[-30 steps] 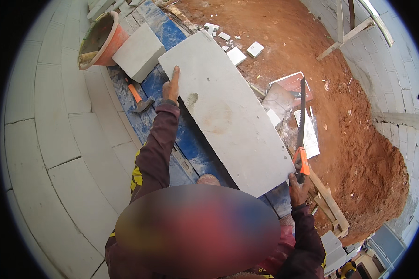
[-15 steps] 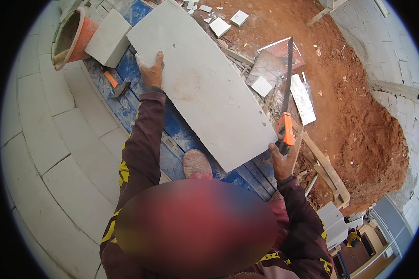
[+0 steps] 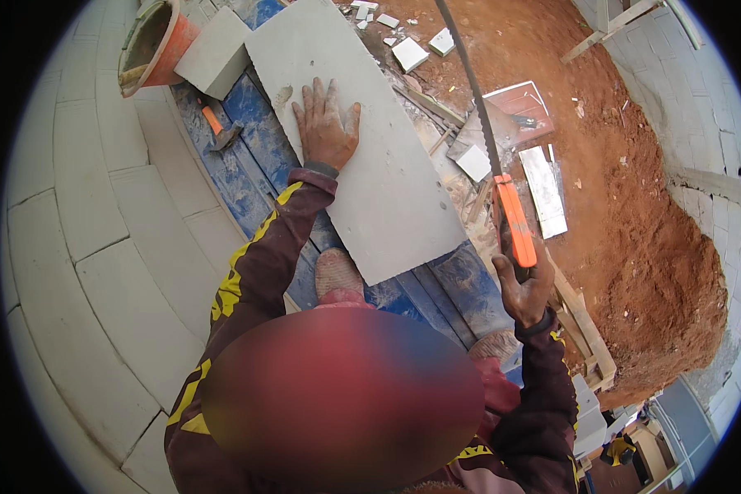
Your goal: The person measures a wall and a white tile with a tape measure, then uses a hand saw to cut the tile on a wooden workbench. The person holds the tile with one hand and saws with the other, producing cut pieces.
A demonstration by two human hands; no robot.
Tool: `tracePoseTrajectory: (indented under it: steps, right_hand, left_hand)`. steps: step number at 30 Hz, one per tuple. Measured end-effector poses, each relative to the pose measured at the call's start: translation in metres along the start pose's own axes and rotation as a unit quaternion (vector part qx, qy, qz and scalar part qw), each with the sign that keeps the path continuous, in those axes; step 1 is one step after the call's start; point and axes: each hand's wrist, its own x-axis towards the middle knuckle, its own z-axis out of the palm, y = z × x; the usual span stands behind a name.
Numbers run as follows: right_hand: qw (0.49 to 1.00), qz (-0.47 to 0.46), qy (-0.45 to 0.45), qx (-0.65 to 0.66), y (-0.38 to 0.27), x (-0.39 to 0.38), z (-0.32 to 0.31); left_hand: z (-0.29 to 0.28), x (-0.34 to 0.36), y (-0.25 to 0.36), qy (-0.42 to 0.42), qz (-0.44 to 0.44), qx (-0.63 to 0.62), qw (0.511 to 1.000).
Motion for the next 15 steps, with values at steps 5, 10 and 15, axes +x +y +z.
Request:
tracePoseTrajectory:
  steps: [5, 10, 15]
  right_hand:
    - [0.995, 0.060, -0.065, 0.050, -0.021, -0.014, -0.005]
    - [0.996, -0.054, -0.075, -0.019, -0.011, -0.045, 0.009]
    - [0.990, -0.078, -0.106, -0.045, 0.008, -0.063, 0.010]
  left_hand:
    - [0.003, 0.002, 0.004, 0.003, -0.008, 0.016, 1.000]
    - [0.007, 0.002, 0.002, 0.027, -0.016, 0.007, 0.999]
    - [0.018, 0.000, -0.006, 0.037, 0.010, 0.061, 0.997]
